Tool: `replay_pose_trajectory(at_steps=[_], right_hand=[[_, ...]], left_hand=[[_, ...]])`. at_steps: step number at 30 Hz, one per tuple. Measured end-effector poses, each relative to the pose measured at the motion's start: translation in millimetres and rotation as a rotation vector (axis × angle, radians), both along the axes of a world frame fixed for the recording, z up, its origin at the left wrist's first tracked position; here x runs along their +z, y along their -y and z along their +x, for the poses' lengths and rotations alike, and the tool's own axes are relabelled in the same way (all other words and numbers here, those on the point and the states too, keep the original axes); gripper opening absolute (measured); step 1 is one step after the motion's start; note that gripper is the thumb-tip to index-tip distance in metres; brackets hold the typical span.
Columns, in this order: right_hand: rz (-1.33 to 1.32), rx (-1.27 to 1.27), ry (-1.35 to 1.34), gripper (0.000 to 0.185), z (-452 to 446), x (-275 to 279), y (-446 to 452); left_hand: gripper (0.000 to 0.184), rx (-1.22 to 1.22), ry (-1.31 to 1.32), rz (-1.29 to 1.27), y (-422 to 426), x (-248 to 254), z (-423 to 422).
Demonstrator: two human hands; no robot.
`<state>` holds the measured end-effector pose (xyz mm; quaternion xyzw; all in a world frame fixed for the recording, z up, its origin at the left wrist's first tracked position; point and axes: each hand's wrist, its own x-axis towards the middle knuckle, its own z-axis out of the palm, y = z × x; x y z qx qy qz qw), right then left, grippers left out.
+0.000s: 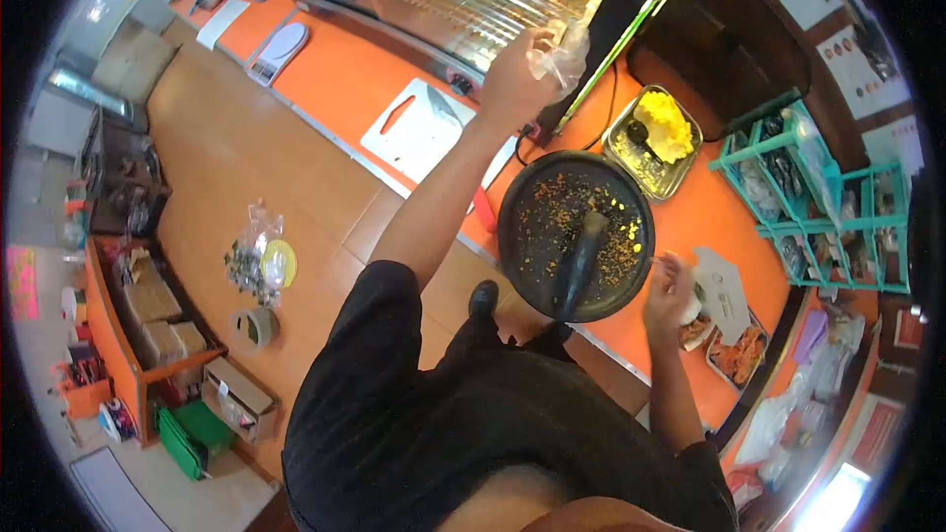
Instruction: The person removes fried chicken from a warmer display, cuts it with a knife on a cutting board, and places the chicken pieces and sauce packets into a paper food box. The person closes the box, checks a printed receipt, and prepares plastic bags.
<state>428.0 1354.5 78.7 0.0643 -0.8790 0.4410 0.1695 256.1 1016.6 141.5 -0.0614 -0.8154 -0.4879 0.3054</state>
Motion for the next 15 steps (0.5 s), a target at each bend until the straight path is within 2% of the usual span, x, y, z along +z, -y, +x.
replay_pose_trajectory(at_steps=[1, 2, 5, 10, 12, 13, 15], right_hand=[[-0.107, 0.111, 0.009, 0.016, 2, 22, 40], [-0.111, 0.169, -0.024, 0.013, 1, 28, 66], [-0.182, 0.281, -0.056, 0.009, 0, 39, 116], [-0.344, 0.257, -0.012, 0.008, 16, 37, 131], [-0.455, 0.25, 0.032, 0.008, 26, 39, 129], [-0.469, 0.237, 0.031, 0.008, 30, 43, 129], [-0.446, 0.368, -0.164, 0.011, 43, 54, 125]], left_hand=[[0.037, 0.048, -0.034, 0.049, -10, 3, -6], [0.037, 0.025, -0.041, 0.045, -13, 5, -9], [0.021, 0.134, -0.181, -0.022, -13, 11, -19], [0.02, 0.213, -0.241, -0.029, -1, 14, -24], [0.017, 0.426, -0.399, -0.106, 12, 20, -26], [0.017, 0.411, -0.399, -0.117, 16, 26, -20], [0.015, 0.383, -0.227, 0.009, 15, 32, 4]])
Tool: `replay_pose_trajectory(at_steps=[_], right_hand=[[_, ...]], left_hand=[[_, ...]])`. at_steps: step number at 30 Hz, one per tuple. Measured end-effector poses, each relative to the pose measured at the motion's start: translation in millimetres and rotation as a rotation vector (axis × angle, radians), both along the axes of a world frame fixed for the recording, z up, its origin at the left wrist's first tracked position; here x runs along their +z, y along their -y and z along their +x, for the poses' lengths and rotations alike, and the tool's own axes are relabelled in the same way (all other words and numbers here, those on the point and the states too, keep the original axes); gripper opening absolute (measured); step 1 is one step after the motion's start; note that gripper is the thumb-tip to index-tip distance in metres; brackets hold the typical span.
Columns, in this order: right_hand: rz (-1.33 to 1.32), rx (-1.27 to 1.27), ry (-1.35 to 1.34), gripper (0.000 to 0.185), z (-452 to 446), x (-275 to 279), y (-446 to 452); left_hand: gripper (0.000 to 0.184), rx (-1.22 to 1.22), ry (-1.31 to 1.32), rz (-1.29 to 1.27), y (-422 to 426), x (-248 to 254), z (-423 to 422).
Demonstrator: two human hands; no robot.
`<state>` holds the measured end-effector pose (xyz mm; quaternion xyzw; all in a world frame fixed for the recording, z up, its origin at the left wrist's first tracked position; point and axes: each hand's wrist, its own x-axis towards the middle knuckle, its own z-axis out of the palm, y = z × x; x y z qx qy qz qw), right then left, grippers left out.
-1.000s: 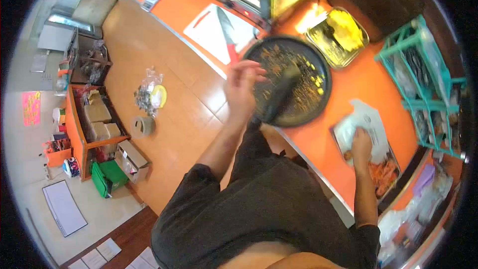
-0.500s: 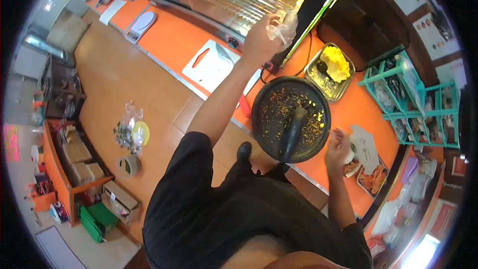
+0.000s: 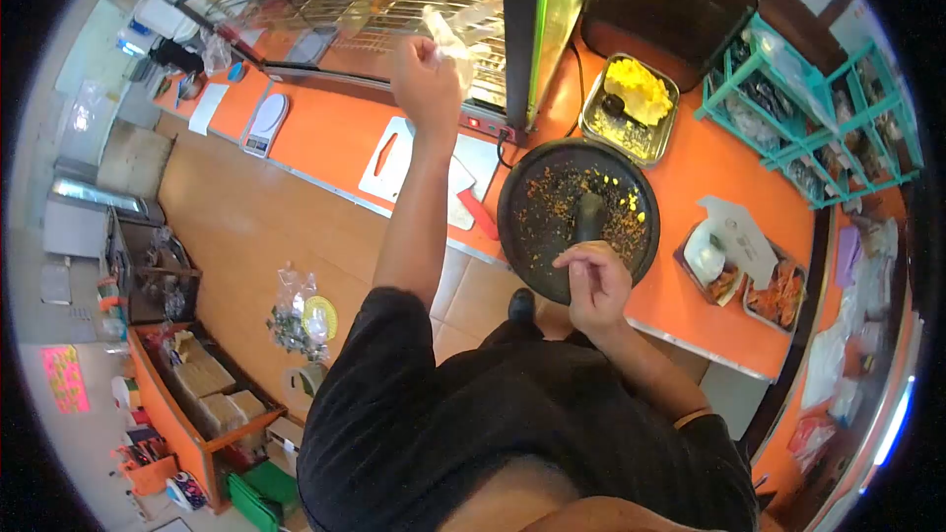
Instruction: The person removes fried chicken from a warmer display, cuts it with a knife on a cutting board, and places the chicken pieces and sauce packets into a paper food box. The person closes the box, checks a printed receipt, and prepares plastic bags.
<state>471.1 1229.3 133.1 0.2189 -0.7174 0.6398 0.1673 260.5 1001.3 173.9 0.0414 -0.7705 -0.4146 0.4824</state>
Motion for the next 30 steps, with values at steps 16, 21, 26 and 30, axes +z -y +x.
replay_pose_trajectory(at_steps=[16, 21, 26, 30], right_hand=[[-1.33, 0.24, 0.869, 0.06, 31, -55, -162], [-1.606, 0.254, 0.554, 0.069, 38, -46, -262], [0.173, -0.49, 0.784, 0.053, 19, -72, -382], [1.151, -0.207, 0.579, 0.046, 8, -126, -415]], left_hand=[[0.012, -0.996, 0.623, -0.418, -286, -35, 240], [0.016, -1.288, 0.803, -0.48, -379, -40, 260], [0.015, -1.399, 0.836, -0.043, -438, -91, 261], [0.03, -0.654, 0.976, 0.448, -428, -170, 237]])
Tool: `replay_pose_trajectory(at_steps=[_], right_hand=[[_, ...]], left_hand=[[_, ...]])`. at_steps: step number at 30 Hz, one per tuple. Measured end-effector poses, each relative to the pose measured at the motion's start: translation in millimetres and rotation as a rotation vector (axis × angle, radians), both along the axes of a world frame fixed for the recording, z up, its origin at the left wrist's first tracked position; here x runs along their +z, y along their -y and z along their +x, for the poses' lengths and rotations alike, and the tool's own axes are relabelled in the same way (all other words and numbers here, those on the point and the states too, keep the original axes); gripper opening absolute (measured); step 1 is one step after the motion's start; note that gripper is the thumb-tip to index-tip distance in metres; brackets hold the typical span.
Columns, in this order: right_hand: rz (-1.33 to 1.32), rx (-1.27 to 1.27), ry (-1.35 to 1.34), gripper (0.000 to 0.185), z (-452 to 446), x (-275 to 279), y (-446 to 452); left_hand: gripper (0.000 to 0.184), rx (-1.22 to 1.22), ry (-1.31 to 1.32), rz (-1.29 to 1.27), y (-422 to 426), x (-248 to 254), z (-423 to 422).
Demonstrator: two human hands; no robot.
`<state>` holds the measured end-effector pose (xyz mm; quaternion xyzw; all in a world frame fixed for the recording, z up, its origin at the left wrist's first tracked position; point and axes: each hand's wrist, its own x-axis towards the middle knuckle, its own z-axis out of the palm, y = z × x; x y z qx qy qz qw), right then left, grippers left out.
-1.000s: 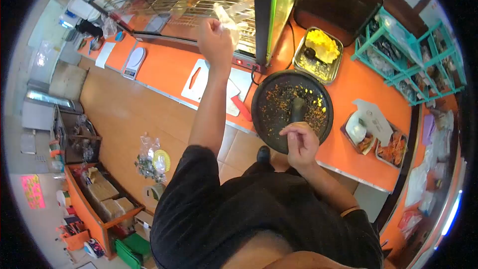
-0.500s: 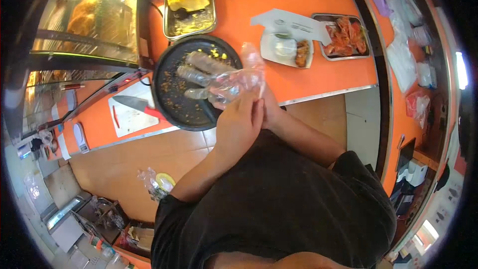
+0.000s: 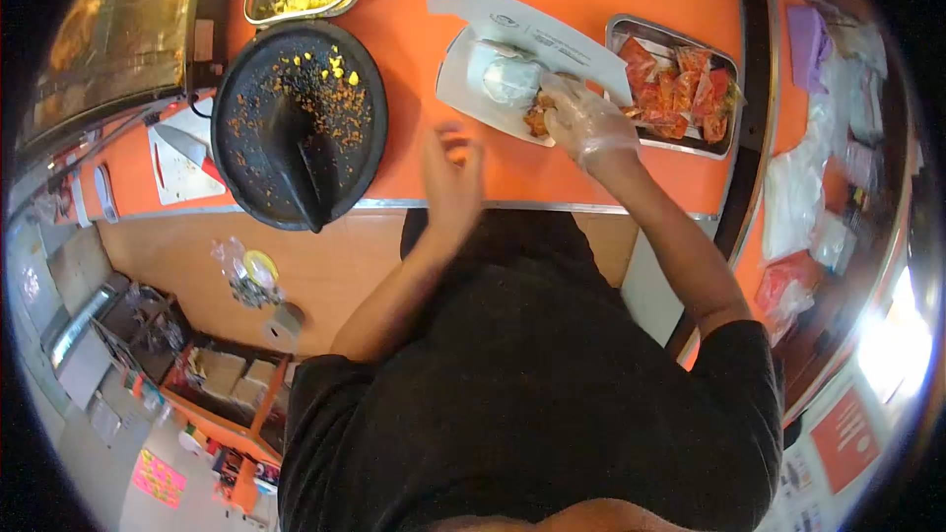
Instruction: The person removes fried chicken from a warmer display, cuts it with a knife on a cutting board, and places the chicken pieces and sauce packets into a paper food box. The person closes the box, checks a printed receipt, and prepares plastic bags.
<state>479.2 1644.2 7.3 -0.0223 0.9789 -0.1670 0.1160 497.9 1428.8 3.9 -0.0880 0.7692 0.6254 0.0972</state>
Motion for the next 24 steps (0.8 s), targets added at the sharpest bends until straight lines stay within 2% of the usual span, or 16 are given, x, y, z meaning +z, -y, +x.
replay_pose_trajectory(at_steps=[1, 2, 3, 7, 9, 10, 12, 13, 15, 16, 21, 24], right_hand=[[0.0, 0.023, 0.015, 0.046, -8, 4, 1], [0.07, 0.044, 0.162, 0.043, -20, 14, 8], [0.145, 0.066, 0.305, 0.04, -29, 19, 12], [0.22, 0.229, 0.458, 0.042, -43, 12, -2], [-0.024, 0.358, -0.039, 0.036, -28, 19, -17], [-0.02, 0.382, -0.029, 0.036, -23, 24, -18], [-0.485, -0.051, 0.032, 0.034, -11, 34, -19], [-0.476, -0.043, 0.046, 0.034, -4, 38, -20], [-1.389, -0.652, 0.398, 0.033, 4, 45, -22], [-1.536, -0.687, 0.369, 0.041, 7, 46, -18], [-1.691, -0.831, 0.305, 0.039, 13, 69, -6], [-1.75, -0.686, 0.264, 0.041, 13, 73, -5]], left_hand=[[0.032, 0.101, 0.04, 0.026, 6, -21, -10], [0.035, 0.206, 0.077, 0.052, 10, -36, -17], [0.035, 0.233, 0.087, 0.053, 9, -43, -21], [0.038, 0.34, 0.203, 0.257, 3, -44, -21], [0.04, 0.293, 0.252, 0.285, 2, -48, -15], [0.04, 0.318, 0.258, 0.293, 2, -49, -13], [0.038, 0.325, 0.218, 0.327, 3, -52, -7], [0.038, 0.337, 0.229, 0.335, 4, -56, -2], [0.036, 0.374, 0.256, 0.437, 8, -62, 1], [0.034, 0.399, 0.259, 0.456, 8, -61, 3], [0.033, 0.433, 0.32, 0.471, 13, -53, 1], [0.033, 0.425, 0.337, 0.482, 16, -48, 0]])
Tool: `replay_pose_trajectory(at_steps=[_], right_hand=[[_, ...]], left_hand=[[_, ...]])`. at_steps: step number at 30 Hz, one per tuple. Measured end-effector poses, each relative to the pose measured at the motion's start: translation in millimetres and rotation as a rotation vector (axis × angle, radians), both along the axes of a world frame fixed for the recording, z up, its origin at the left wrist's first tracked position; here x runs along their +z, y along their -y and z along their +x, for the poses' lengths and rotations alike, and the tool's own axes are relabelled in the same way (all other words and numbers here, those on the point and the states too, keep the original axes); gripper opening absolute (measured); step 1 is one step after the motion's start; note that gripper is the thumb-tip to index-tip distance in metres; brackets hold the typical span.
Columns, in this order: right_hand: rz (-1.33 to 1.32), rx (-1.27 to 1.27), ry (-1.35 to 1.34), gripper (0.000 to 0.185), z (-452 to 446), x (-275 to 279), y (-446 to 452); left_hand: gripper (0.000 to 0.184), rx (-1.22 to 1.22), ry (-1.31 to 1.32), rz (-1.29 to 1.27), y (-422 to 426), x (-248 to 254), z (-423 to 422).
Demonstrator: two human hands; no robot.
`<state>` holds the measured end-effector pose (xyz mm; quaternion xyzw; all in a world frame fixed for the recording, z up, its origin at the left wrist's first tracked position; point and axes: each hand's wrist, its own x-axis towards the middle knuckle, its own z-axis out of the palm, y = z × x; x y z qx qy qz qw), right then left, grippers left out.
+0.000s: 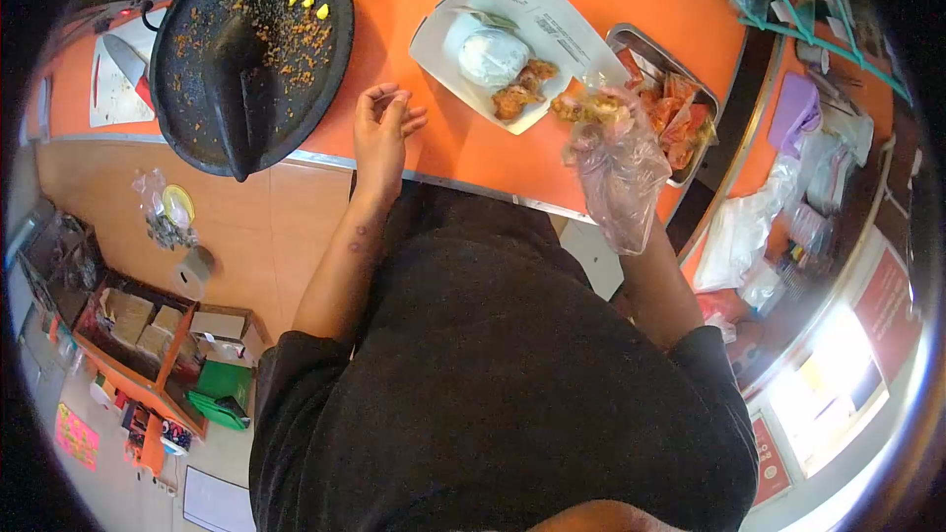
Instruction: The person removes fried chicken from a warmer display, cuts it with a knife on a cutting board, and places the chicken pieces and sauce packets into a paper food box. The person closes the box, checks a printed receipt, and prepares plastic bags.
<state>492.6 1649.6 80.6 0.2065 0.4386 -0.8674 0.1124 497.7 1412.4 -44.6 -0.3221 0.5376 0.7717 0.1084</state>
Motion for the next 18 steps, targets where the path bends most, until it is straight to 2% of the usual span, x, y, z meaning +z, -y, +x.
replay_pose_trajectory(at_steps=[3, 6, 8, 9, 11, 12, 14, 17, 18], right_hand=[[0.072, 0.066, -0.131, 0.042, 1, 4, 1], [0.215, 0.068, -0.19, 0.048, 1, 12, 8], [0.226, 0.096, -0.238, 0.047, 1, 11, 10], [0.223, 0.095, -0.241, 0.047, 1, 13, 13], [0.312, 0.11, -0.269, 0.046, -2, 22, 25], [0.3, 0.12, -0.273, 0.046, -3, 27, 32], [0.137, 0.117, -0.224, 0.038, -7, 35, 44], [0.13, 0.131, -0.298, 0.035, -11, 32, 54], [0.126, 0.133, -0.297, 0.035, -10, 29, 51]], left_hand=[[0.032, 0.014, -0.014, 0.005, 0, 5, 0], [0.022, 0.029, -0.019, -0.002, -2, 23, 1], [0.022, -0.012, -0.22, -0.167, -4, 41, 4], [0.022, -0.012, -0.223, -0.171, -6, 56, 5], [0.025, -0.118, -0.631, -0.235, -15, 92, 3], [0.025, -0.11, -0.632, -0.248, -17, 106, 0], [0.032, -0.217, -0.802, -0.209, -18, 127, -5], [0.031, -0.127, -0.787, -0.203, -18, 133, -6], [0.025, -0.066, -0.674, -0.194, -15, 135, -3]])
